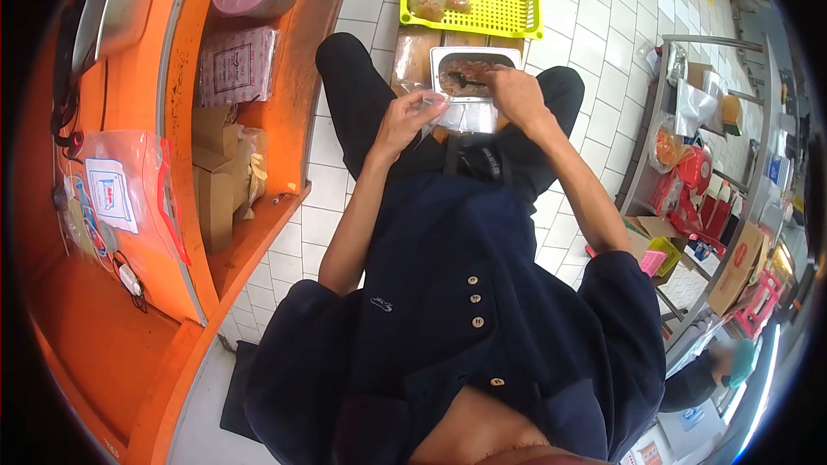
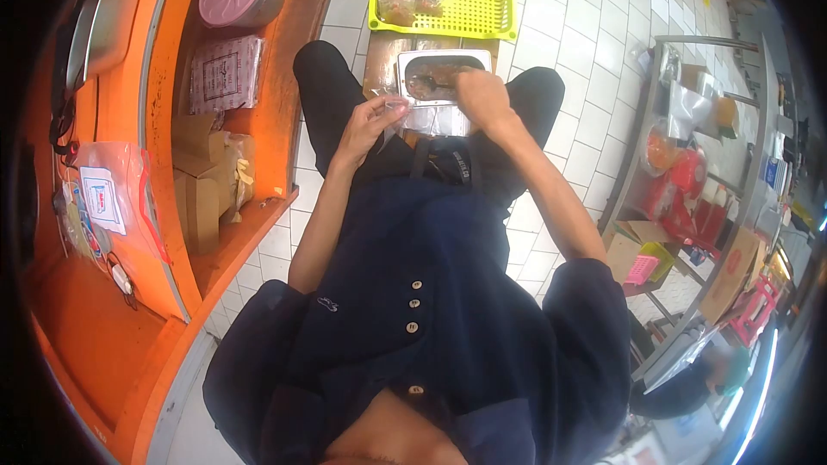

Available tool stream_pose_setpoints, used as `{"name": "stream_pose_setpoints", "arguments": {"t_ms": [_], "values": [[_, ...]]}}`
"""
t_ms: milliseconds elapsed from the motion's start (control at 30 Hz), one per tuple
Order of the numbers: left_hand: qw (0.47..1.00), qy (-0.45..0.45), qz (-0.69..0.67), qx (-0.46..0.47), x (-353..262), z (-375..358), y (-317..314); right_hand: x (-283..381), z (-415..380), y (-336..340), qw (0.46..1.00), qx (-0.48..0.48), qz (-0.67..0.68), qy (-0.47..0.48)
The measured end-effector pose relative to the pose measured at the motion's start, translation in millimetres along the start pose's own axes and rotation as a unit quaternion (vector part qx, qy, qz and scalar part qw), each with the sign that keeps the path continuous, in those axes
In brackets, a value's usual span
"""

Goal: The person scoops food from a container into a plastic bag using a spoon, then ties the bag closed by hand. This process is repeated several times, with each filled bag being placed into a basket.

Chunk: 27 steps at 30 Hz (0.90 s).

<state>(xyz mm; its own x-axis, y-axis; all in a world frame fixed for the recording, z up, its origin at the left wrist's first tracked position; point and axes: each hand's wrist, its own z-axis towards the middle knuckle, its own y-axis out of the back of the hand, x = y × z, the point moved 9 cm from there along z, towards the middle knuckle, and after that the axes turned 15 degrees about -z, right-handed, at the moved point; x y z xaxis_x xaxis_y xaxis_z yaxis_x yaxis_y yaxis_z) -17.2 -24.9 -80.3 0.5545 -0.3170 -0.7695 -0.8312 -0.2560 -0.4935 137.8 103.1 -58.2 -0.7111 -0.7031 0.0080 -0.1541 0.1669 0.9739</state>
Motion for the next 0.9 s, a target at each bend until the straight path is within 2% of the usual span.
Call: {"name": "stream_pose_setpoints", "arguments": {"t_ms": [67,167,233,367,500,600,667,733,800,900], "values": [[1.000,0.007,0.002,-0.006,-2,0,0,4,-2,7,0.999,-0.029,0.000,0.014],[1.000,0.014,-0.011,-0.006,-2,-1,-1,5,-2,16,0.998,-0.006,0.058,0.028],[1.000,0.010,-0.011,-0.007,-2,-1,0,-7,-4,27,0.996,0.025,0.087,-0.001],[1.000,0.008,-0.016,-0.007,-2,2,-1,-5,0,4,1.000,-0.027,0.015,-0.001],[1.000,0.009,-0.024,-0.009,-1,3,3,-6,-5,27,0.996,0.006,0.086,-0.015],[0.999,0.033,0.010,0.003,3,3,2,-4,0,1,0.999,0.016,0.025,-0.021],[1.000,-0.004,-0.006,-0.012,-1,5,2,-7,0,-2,0.999,-0.001,0.054,-0.011],[1.000,0.000,-0.002,-0.014,-1,3,2,-3,0,11,0.996,-0.015,0.085,0.008],[1.000,0.004,0.005,-0.017,-1,2,4,-12,-2,12,0.988,0.057,0.144,-0.014],[1.000,0.001,0.018,-0.015,-2,2,3,-2,4,-2,0.997,0.010,0.070,-0.033]]}}
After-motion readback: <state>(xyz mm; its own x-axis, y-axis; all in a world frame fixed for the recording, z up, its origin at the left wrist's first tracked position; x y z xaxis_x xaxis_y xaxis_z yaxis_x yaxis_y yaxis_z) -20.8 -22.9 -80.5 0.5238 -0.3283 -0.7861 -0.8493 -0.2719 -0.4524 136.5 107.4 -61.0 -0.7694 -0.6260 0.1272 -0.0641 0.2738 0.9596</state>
